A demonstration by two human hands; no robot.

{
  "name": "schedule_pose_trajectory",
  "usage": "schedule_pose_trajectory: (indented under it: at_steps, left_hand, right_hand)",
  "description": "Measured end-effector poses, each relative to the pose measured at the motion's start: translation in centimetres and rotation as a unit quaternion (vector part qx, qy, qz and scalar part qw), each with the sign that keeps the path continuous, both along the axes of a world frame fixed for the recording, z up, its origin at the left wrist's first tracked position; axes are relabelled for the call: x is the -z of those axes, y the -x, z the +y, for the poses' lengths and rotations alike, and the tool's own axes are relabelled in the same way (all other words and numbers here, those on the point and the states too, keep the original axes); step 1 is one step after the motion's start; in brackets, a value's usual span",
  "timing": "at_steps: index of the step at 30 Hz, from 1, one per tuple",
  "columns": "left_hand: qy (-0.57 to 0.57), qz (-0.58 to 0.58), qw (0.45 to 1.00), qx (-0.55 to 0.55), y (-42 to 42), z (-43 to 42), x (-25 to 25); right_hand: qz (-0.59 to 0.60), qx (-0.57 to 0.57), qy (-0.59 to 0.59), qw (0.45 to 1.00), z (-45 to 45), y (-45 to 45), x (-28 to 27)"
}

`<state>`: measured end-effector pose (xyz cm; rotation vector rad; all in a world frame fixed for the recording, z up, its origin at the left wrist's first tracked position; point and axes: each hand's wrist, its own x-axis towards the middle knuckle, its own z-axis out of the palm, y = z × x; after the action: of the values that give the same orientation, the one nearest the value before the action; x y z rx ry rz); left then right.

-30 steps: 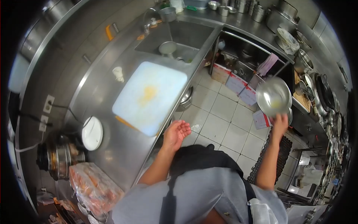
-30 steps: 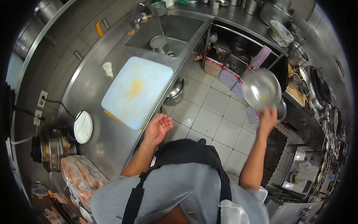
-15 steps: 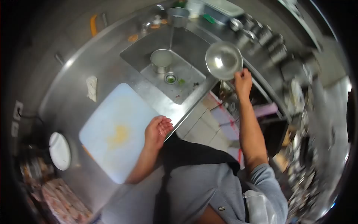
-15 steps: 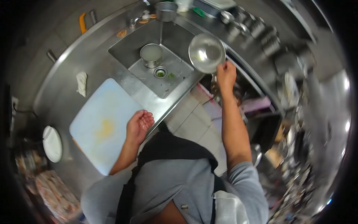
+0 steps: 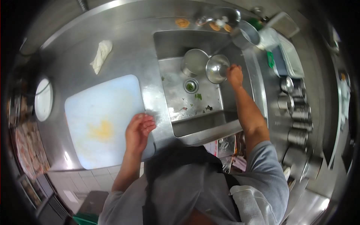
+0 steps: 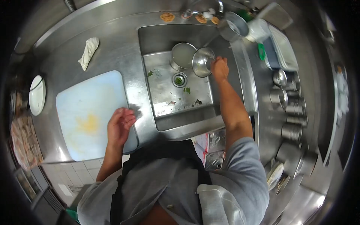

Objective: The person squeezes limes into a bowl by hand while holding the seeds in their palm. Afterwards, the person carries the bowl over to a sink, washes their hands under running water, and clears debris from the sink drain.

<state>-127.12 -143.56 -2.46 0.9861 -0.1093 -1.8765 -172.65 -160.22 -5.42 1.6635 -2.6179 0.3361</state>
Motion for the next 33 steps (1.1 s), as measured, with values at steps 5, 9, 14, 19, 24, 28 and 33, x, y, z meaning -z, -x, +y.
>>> schedule_pose_trajectory:
  at_steps: [5,9,14,19,24,28,33]
  left_hand:
    - [-0.019,-0.069,0.980,-0.187,1.1,4.1,-1.0]
    - [-0.034,-0.086,0.963,-0.254,5.8,5.6,-1.9]
    - [-0.020,-0.085,0.973,-0.214,11.8,3.2,-2.5]
    - [0.064,-0.043,0.987,-0.140,15.7,-2.8,-2.7]
    - [0.068,-0.006,0.997,-0.044,20.4,-11.6,-0.9]
    - [0.105,0.001,0.994,0.044,28.9,-21.4,0.3]
    - [0.181,-0.010,0.978,0.101,39.7,-31.6,2.8]
  right_hand:
    - [-0.105,-0.104,-0.056,0.987,-9.5,-0.5,7.2]
    - [-0.230,-0.081,0.101,0.964,-14.3,-1.7,7.8]
    - [-0.160,-0.299,0.328,0.882,-21.1,-0.3,1.3]
    - [-0.071,-0.294,0.130,0.944,-21.6,1.3,-1.0]
    - [-0.118,-0.086,0.041,0.988,-21.6,2.6,-1.7]
    - [-0.779,-0.095,0.076,0.615,-20.8,5.0,2.6]
    - [-0.519,-0.166,0.271,0.793,-11.9,0.0,-0.2]
